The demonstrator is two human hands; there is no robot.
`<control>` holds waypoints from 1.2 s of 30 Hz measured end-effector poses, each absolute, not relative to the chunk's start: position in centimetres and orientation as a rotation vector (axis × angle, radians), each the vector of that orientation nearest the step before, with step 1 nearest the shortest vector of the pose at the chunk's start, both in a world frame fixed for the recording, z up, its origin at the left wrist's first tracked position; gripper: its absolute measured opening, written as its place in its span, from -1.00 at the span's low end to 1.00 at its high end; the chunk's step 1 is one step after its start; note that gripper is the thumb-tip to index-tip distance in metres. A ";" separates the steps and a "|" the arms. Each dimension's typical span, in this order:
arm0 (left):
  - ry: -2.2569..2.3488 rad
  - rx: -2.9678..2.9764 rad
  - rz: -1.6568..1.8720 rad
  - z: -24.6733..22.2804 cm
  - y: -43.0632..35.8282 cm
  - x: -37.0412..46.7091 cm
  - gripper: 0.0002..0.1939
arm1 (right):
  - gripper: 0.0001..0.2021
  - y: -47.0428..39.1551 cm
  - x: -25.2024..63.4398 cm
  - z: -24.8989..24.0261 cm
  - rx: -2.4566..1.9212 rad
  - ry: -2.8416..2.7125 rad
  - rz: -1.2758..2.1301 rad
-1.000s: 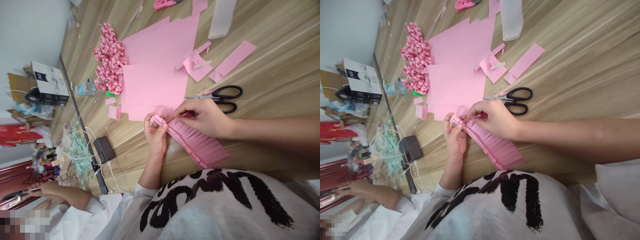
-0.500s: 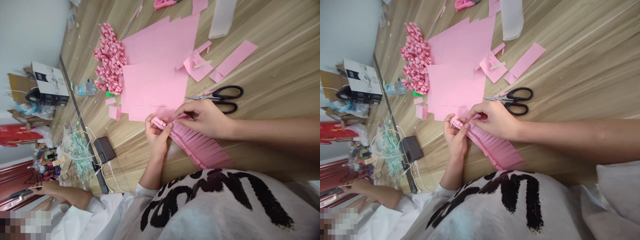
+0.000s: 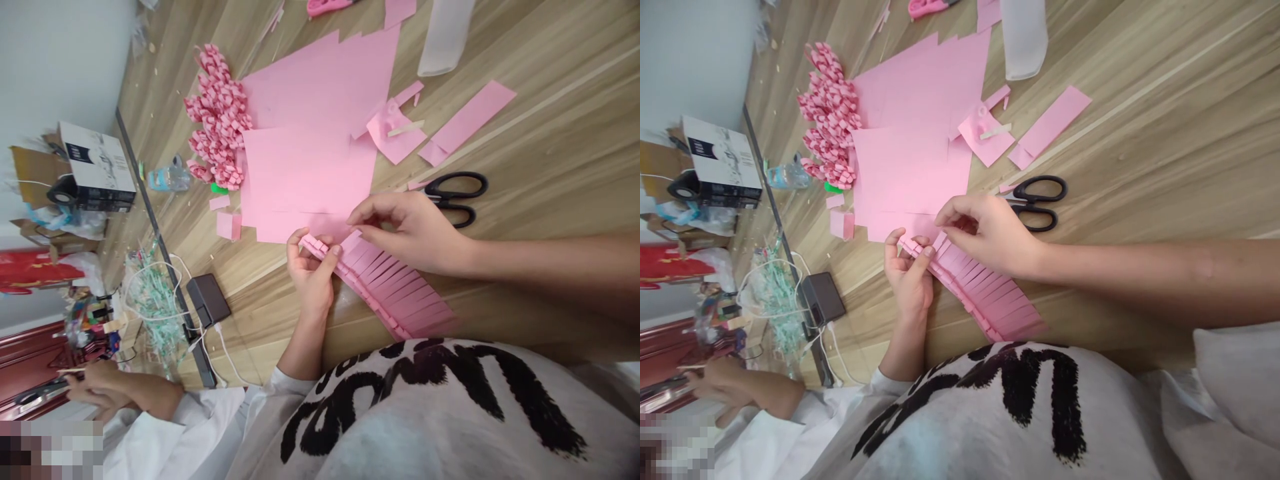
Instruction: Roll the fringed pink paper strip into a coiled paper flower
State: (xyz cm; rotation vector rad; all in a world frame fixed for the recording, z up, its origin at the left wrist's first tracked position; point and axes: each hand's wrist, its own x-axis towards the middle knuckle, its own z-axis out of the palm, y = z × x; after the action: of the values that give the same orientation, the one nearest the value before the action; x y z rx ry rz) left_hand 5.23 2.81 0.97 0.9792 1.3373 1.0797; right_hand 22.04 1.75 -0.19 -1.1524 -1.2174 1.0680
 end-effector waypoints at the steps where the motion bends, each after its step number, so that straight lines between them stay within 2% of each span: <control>1: 1.339 0.984 1.083 1.0 2.8 5.2 -0.32 | -0.91 1.8 22.1 -0.1 -1.151 -1.211 1.078; 4: 1.340 0.978 1.096 0.9 2.8 5.2 -0.33 | -0.91 1.9 22.3 0.2 -1.149 -1.233 1.122; 10: 1.317 0.954 1.126 0.9 2.9 5.3 -0.32 | -0.78 1.8 22.6 0.7 -1.163 -1.331 1.155; 36: 1.242 0.980 1.140 0.5 3.1 5.0 -0.31 | -0.83 1.6 22.7 0.4 -1.045 -1.399 1.186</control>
State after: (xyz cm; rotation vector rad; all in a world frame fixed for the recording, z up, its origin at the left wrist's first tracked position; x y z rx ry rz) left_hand 5.02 3.12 0.45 0.9799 1.2424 1.1398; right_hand 22.70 1.62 0.40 -1.0452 -1.3994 1.1856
